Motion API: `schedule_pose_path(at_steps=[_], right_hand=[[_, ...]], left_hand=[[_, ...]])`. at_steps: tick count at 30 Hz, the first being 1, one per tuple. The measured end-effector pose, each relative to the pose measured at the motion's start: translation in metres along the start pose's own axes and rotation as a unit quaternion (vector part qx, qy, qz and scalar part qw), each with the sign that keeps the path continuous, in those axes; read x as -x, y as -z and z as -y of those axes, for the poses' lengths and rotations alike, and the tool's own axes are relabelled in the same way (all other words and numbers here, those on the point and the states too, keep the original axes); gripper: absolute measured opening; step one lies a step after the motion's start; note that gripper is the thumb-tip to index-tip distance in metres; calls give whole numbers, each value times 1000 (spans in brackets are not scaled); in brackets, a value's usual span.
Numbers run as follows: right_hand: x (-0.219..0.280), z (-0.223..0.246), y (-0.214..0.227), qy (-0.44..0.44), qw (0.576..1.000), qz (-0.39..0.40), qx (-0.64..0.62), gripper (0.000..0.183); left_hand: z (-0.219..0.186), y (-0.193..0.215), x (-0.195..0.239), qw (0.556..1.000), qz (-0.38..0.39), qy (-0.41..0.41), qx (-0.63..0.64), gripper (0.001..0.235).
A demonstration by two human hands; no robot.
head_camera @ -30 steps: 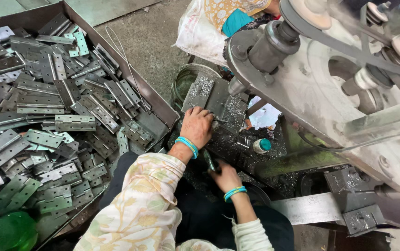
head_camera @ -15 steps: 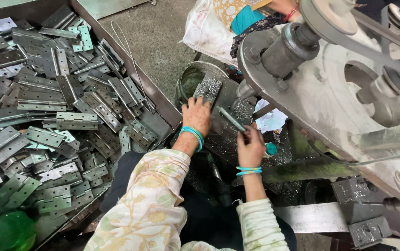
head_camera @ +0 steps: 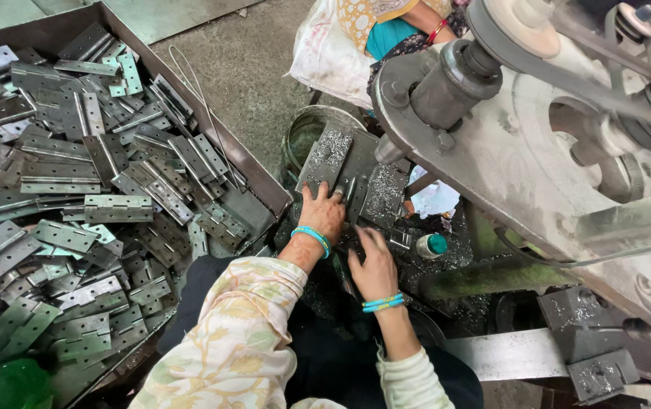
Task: The person picks up metal hinge plates and places them individually under a machine to drill holes, then moves the finished pieces into a collection bin.
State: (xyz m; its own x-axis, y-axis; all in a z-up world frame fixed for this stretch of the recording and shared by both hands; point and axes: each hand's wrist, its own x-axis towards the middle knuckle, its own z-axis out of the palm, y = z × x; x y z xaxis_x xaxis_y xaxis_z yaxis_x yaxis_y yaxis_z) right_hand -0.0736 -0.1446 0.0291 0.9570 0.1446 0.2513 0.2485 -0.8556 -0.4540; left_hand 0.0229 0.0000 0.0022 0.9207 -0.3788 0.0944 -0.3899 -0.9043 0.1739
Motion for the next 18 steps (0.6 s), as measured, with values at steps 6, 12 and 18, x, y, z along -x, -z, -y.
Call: schedule_pose_path(at_steps=[6, 12, 18], right_hand=[[68, -2, 1, -61, 984, 146, 83, 65], [102, -5, -36, -239, 955, 162, 76, 78], [99, -2, -32, -255, 943, 204, 67, 79]], left_hand=[[-1, -16, -14, 997, -70, 18, 20, 33], [-6, -17, -21, 997, -64, 30, -4, 34], [-9, -19, -25, 997, -72, 32, 15, 33]])
